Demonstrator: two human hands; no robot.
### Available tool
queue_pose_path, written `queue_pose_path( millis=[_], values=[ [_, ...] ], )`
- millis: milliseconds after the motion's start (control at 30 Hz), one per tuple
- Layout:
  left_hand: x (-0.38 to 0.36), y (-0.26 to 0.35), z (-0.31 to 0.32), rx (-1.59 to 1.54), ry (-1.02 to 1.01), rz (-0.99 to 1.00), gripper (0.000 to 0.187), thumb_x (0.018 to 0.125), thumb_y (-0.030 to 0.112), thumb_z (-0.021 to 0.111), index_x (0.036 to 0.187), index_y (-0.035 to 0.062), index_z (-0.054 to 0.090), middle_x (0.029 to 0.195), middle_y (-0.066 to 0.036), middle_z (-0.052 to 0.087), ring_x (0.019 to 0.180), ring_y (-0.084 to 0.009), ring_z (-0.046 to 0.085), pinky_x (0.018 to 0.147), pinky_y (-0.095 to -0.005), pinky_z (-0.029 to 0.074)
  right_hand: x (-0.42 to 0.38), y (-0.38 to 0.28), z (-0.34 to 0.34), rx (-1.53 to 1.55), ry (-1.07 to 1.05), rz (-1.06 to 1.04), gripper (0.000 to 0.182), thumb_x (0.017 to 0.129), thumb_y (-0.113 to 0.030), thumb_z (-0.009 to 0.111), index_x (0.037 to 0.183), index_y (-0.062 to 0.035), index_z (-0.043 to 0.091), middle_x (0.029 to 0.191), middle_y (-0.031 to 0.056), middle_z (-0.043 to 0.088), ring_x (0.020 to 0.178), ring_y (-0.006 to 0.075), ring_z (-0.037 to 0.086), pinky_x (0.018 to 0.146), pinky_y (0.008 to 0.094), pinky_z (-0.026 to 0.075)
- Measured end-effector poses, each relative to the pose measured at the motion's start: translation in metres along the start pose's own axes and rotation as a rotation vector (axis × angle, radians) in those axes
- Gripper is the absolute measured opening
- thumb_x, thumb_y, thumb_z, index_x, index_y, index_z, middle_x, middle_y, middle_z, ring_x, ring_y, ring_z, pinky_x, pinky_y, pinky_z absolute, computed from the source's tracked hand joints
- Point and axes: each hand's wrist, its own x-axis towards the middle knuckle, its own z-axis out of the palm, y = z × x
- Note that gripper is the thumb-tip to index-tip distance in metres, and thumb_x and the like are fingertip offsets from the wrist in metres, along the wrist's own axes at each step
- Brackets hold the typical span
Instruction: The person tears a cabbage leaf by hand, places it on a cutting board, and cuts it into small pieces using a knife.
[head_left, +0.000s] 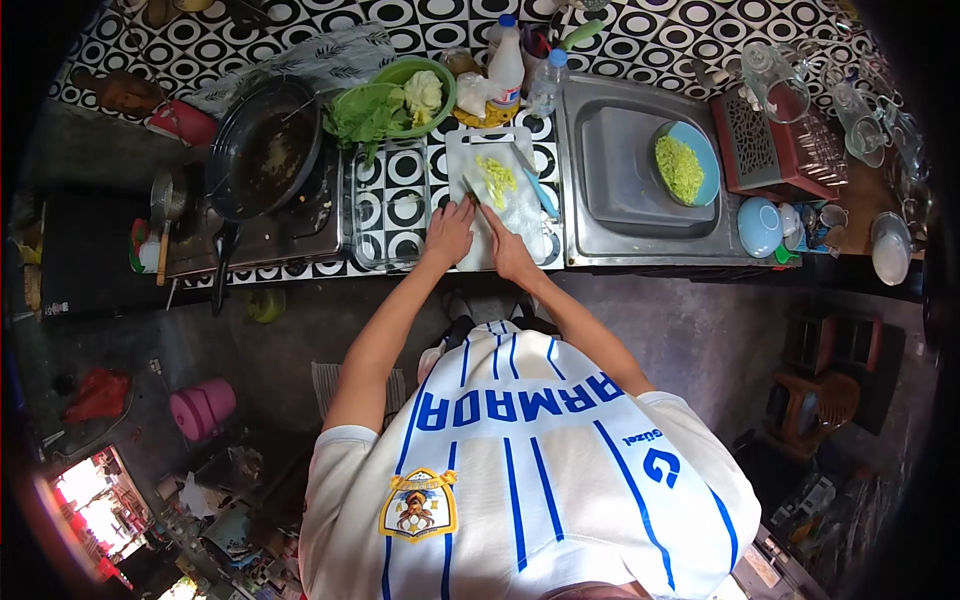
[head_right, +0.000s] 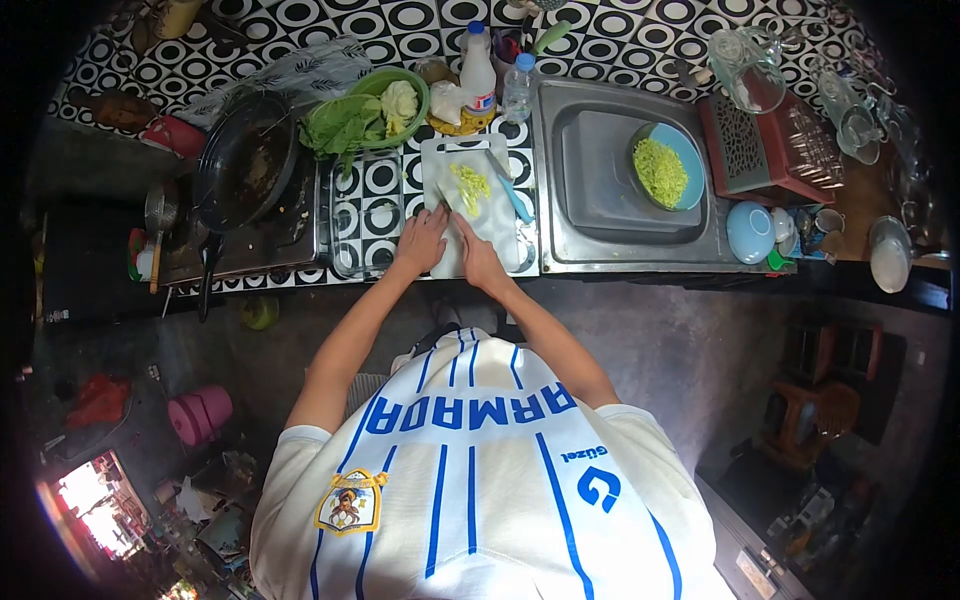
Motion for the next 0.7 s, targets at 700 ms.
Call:
queue_pose_path(
  millis=[700],
  values=[
    [-0.003, -0.003, 0.014, -0.136, 0.074, -0.039, 0.05, 0.084, 0.023, 0.067, 0.131, 0.0041, 0.06, 0.15, -0.011, 0.045, 0.136, -0.0287, 0.041, 0.104, -0.0448, 0.042, 0.024, 0.006, 0.023, -0.014, 0.014, -0.013, 0.062, 0.1, -0.008, 0.045, 0.158, -0.0248, 0.03, 0.091, 0.0376, 0.065, 0.084, 0.0576, 0.062, 0.076, 0.0627, 0.048]
  ],
)
